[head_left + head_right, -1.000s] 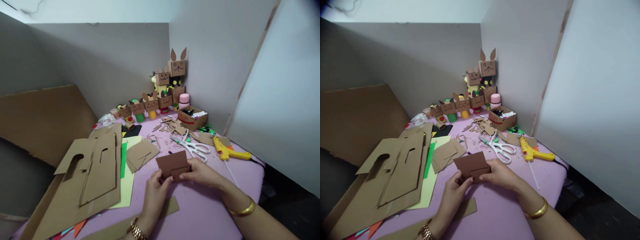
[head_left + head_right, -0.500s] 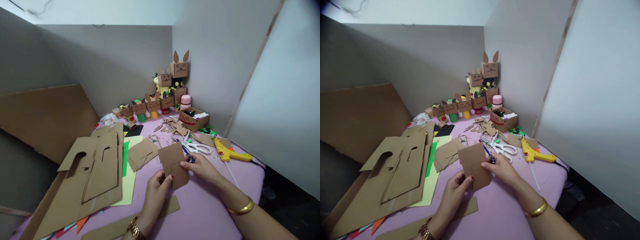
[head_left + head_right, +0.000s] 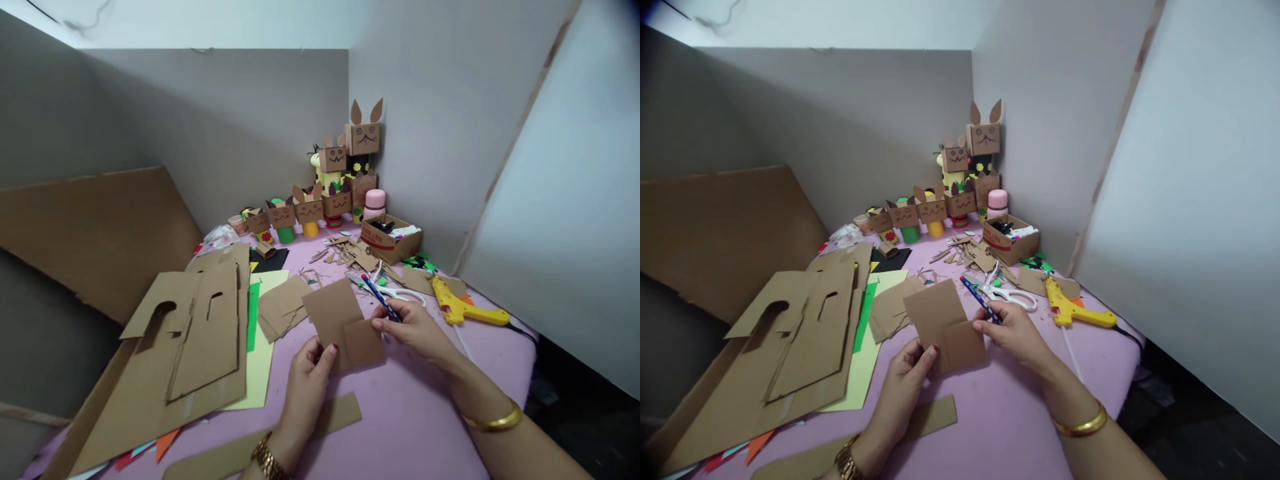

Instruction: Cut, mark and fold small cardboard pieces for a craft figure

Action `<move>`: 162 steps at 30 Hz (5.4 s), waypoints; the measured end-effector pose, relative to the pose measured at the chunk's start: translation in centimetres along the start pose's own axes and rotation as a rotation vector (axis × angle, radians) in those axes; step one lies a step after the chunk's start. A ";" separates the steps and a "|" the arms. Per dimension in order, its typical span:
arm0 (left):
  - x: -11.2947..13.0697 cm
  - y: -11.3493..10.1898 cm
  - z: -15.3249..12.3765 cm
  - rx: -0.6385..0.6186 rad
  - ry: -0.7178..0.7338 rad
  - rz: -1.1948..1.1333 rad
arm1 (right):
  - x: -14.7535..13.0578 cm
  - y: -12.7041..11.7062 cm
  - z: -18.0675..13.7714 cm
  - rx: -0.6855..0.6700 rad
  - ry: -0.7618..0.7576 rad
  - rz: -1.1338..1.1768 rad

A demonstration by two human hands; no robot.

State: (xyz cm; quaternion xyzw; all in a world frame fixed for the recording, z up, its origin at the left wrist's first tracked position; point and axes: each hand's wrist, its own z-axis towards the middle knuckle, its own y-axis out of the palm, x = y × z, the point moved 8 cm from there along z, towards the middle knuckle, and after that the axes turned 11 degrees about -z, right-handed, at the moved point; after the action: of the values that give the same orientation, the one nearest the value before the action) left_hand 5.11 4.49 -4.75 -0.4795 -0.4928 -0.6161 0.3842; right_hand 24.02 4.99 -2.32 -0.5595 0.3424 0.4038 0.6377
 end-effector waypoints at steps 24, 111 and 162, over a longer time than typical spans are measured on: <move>0.0 0.2 -0.1 -0.055 0.058 0.206 | -1.5 1.0 -0.5 0.114 -0.210 -0.147; 3.1 -7.3 0.9 0.401 0.095 -0.065 | 2.5 -1.1 0.6 0.356 0.177 0.687; 0.4 -2.2 -0.5 0.117 -0.061 0.116 | 1.0 4.9 -0.3 0.003 0.158 0.529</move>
State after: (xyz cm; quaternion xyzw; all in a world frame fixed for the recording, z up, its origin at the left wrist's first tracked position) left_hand 2.87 4.52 -4.95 -0.5024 -0.5107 -0.5483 0.4314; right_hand 20.11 5.08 -5.42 -0.4793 0.5261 0.5108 0.4823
